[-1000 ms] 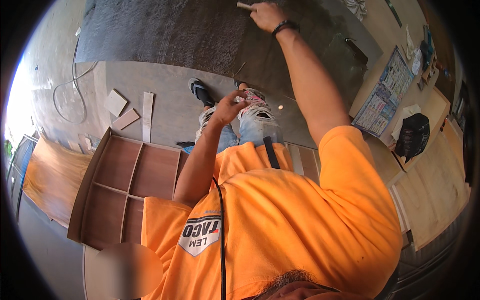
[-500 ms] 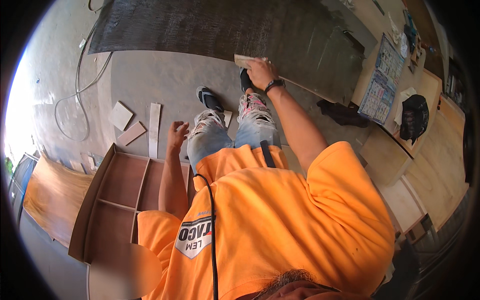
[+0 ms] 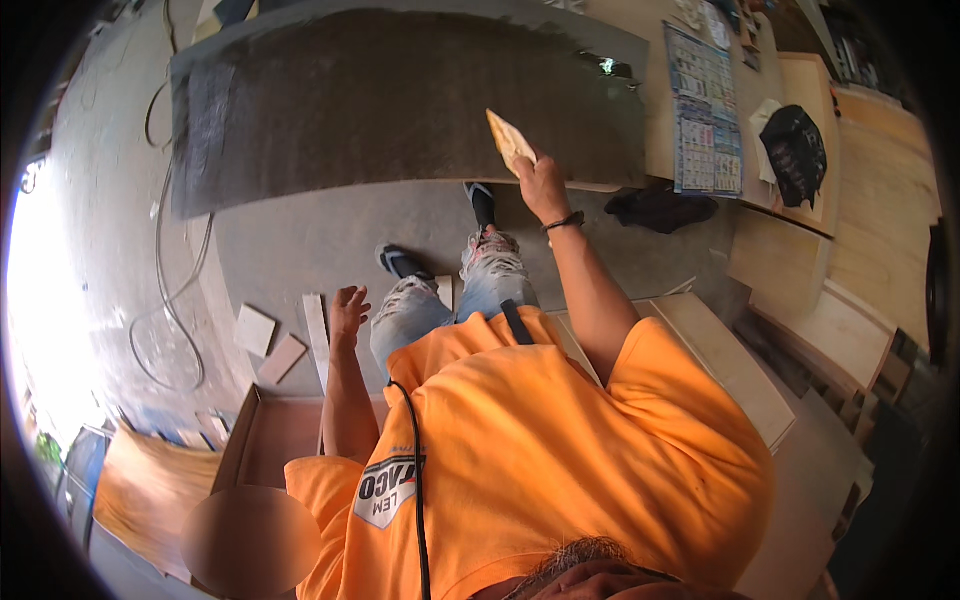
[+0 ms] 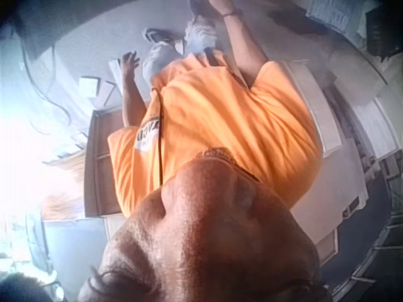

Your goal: The person applies a liquid finish to a large flat wooden board using a cloth, repeatedly pouring more liquid from a bottle and wiping the surface to spread the finish evenly. The person moves around the board to cover different areas.

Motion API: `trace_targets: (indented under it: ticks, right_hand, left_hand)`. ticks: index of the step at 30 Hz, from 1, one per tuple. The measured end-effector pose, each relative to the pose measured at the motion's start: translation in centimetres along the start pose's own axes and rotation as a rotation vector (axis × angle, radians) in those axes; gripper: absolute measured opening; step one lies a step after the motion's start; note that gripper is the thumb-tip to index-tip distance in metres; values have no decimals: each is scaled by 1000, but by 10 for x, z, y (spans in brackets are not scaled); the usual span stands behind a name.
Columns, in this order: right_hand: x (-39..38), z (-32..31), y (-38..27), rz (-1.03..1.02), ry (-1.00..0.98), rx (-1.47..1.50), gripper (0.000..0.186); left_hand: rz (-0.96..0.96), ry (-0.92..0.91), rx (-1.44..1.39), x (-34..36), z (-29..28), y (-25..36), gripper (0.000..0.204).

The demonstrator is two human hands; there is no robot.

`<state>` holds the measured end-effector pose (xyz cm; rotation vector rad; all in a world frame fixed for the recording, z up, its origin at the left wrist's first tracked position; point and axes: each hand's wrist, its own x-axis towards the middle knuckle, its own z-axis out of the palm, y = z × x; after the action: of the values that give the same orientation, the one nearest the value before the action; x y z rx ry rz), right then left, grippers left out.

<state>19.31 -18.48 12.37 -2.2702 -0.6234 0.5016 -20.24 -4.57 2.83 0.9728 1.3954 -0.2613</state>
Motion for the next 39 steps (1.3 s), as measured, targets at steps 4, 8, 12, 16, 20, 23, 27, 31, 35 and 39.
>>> trace_targets:
  ticks: [4,8,12,16,20,23,27,31,35,39]
  right_hand:
    - [57,-52,33,-1,166,-26,34]
    - [125,-74,105,85,222,-78,37]
    - [195,-106,157,200,249,-215,34]
    - [245,-149,188,271,254,-334,31]
    - [288,-170,253,354,122,-521,30]
    - [297,-172,266,450,53,-561,37]
    - [311,-173,269,519,96,-477,42]
    - [316,-146,244,458,109,-377,44]
    - [318,-95,211,408,87,-242,39]
    - [317,-46,150,397,-14,-201,37]
  left_hand:
    - [68,-129,49,21,53,39,44]
    - [106,-232,134,37,138,79,41]
    - [19,-294,-61,48,230,105,48]
    - [-70,-221,-353,53,292,119,48]
    - [-89,-138,-432,53,316,125,41]
    - [-100,-105,-432,62,321,121,36]
    - [-136,-99,-454,63,320,125,34]
    - [-162,-119,-457,67,312,123,35]
    - [-170,-157,-415,68,305,124,34]
    - [-158,-204,-426,68,299,122,37]
